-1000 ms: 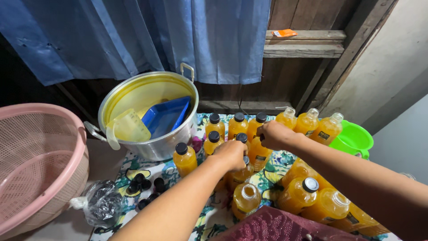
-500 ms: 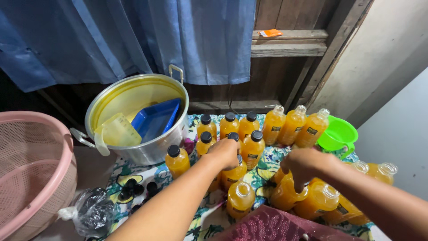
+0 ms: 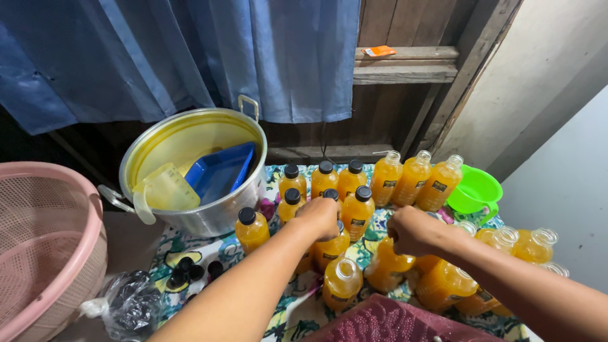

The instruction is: The person repeatedly picks up black bottle caps and screws them onto plastic bottles filled with orange liquid. The person handles the bottles one at a time, tightening each cap before setting the bottle back on the table.

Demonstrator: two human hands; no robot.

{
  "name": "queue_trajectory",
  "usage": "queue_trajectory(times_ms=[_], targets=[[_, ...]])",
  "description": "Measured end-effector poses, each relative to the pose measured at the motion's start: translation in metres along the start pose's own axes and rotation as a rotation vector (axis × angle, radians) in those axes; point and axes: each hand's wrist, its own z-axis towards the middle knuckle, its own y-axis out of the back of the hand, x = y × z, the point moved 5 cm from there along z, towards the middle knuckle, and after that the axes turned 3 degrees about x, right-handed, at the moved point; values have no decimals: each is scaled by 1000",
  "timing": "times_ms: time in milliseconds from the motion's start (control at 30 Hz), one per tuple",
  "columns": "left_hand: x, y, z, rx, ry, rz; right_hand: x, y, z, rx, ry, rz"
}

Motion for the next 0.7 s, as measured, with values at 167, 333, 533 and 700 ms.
queue_trajectory(times_ms=[167, 333, 533, 700], targets=[[0, -2, 2, -7, -9, 18, 22, 15, 22, -59, 13, 1], [0, -2, 2, 7, 9, 15, 36, 23, 43, -95, 31, -32], [-1, -1, -1, -12, 15, 17, 40, 15, 47, -121, 32, -27], [-4, 0, -1, -3, 9, 46, 37, 23, 50, -90, 106, -35]])
